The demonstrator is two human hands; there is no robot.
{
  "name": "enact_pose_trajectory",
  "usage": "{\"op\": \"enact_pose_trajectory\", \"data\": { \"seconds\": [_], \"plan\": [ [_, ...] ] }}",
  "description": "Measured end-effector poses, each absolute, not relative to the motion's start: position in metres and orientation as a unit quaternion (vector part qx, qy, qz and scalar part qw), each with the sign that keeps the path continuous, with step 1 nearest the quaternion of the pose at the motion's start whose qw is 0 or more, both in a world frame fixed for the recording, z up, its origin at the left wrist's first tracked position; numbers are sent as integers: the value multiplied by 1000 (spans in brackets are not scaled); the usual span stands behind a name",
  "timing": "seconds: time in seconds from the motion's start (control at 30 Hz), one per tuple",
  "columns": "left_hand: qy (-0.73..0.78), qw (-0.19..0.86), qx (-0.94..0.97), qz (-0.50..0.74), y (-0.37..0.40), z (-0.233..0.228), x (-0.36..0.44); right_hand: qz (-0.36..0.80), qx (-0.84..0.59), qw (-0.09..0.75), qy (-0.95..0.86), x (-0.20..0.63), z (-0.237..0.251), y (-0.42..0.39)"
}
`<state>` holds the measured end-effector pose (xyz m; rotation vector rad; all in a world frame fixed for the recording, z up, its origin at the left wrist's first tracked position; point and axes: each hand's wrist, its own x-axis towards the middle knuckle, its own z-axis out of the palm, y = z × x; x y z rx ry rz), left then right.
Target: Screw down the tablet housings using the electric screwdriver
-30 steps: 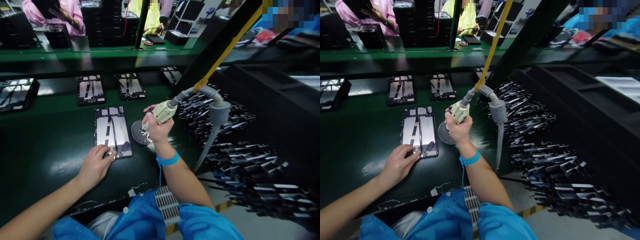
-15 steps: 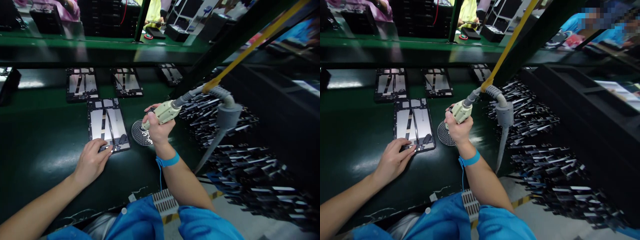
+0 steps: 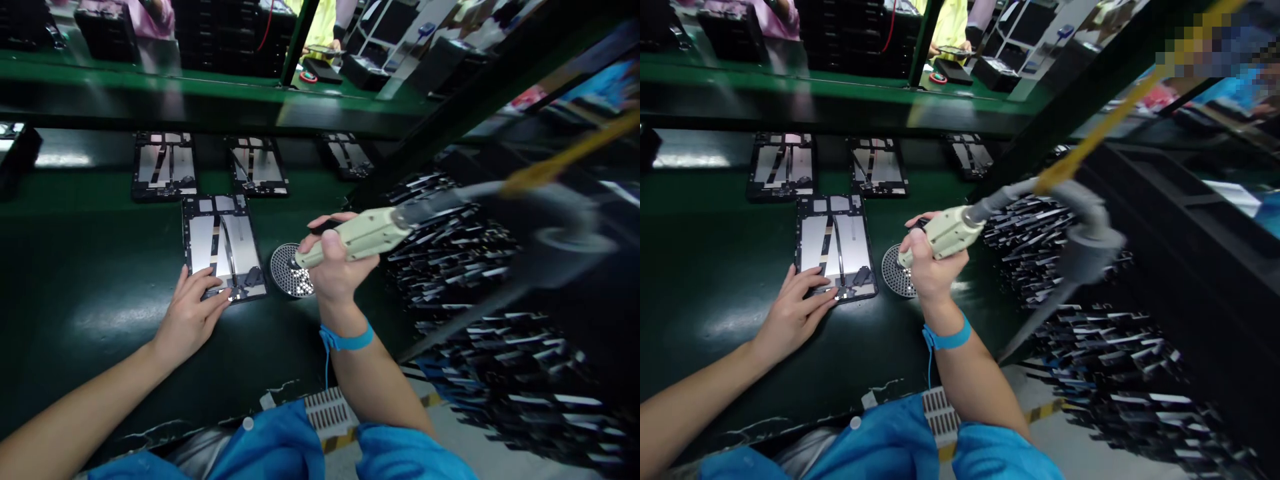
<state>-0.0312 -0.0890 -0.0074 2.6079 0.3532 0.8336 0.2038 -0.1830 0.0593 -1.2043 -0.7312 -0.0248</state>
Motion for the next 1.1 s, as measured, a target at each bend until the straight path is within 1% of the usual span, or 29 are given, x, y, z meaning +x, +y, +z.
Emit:
{"op": "enact_pose_trajectory", "data": {
  "seconds": [0.1,0.2,0.3,0.47,0.63,0.9,1.0,1.1],
  "plan": [
    [131,196,930,281,-88,-6,-29,39,-514,773,-370,174,73,-184],
    [133,194,932,275,-89,-4,-29,130,-492,746,-429,147,74,-182],
    [134,193,933,273,-89,-3,-29,171,-485,725,-458,135,64,-179],
    [134,194,932,274,-89,-5,-29,182,-506,721,-437,135,49,-176],
    [135,194,934,267,-89,-3,-29,204,-490,726,-437,133,49,-175],
    [142,207,932,263,-90,-5,-34,139,-511,685,-499,122,59,-174],
    [130,212,929,274,-87,-9,-36,136,-504,679,-516,116,61,-171],
    [122,209,929,281,-85,-13,-36,148,-506,693,-492,122,64,-172]
  ]
}}
